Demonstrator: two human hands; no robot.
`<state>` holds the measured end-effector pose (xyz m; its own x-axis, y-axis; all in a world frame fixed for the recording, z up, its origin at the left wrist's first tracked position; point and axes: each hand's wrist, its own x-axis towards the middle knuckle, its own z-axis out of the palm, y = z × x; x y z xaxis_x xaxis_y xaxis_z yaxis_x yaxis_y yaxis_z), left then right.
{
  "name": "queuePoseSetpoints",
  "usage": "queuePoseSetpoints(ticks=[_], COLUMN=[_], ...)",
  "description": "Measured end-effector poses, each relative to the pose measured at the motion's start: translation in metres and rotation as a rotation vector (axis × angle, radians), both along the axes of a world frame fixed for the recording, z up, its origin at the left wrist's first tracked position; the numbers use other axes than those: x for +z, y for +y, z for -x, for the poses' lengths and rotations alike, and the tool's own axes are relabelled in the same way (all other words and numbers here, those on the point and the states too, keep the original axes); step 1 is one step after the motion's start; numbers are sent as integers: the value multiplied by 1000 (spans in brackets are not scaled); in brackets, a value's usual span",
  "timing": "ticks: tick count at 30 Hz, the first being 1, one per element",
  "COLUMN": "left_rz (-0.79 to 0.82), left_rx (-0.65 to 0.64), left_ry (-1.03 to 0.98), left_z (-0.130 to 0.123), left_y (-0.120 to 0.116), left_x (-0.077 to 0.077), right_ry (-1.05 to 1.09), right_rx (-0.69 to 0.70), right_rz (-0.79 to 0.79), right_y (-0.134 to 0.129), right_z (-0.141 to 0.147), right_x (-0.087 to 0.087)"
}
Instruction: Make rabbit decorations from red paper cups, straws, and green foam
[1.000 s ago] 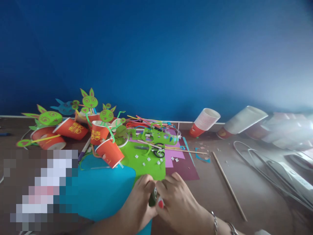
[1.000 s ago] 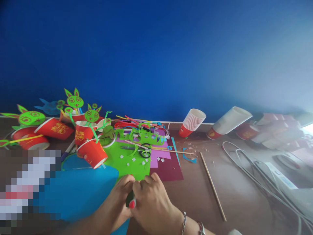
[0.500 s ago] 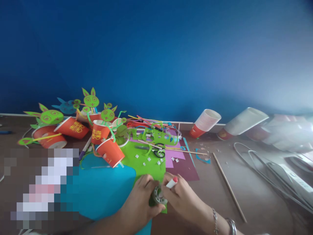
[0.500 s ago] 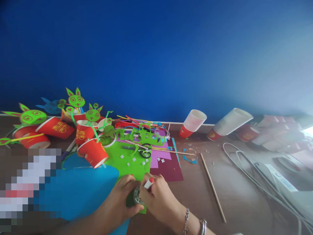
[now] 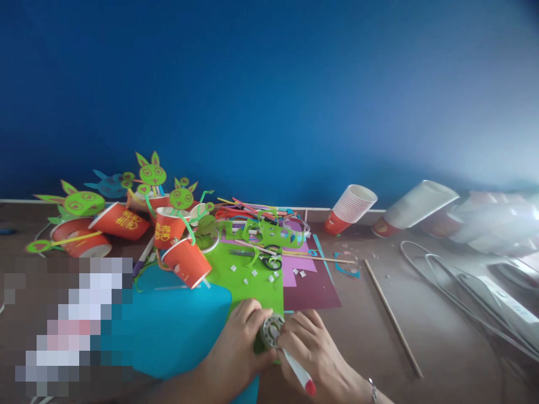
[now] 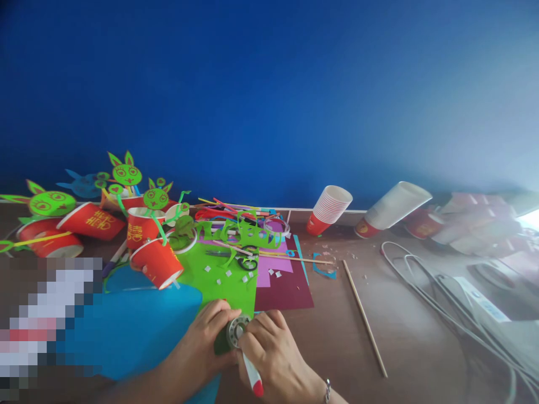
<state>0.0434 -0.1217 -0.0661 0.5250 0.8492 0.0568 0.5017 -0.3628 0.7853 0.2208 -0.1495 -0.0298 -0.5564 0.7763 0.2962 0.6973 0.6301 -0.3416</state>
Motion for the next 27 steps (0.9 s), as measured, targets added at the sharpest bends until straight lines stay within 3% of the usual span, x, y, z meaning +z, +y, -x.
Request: queuePoseSetpoints(ticks=[4,7,11,13,15,18,27], left_rz=[-21,8,32,28,12,-9,-4], left_rx=[23,22,26,37,35,-13,-90], left_ry=[17,41,54,64,72,81,131], left_z=[0,0,0,0,1,4,12], left_y=[0,0,-1,-1,-1,-3,-12], left_x=[-1,1,2,2,3,6,12], right_ry=[54,201,809,1175,1451,1660,1711], right_rx=[-33,-112,-464,-540,-489,-397,-357], right_rz=[-27,143,478,662,829,951,937], right_y=[-3,-3,2,7,12,18,16], right_z=[2,-3,-12,-13,-11,-6,-4], right_x=[-2,-1,-4,-6,-8,-10,-22])
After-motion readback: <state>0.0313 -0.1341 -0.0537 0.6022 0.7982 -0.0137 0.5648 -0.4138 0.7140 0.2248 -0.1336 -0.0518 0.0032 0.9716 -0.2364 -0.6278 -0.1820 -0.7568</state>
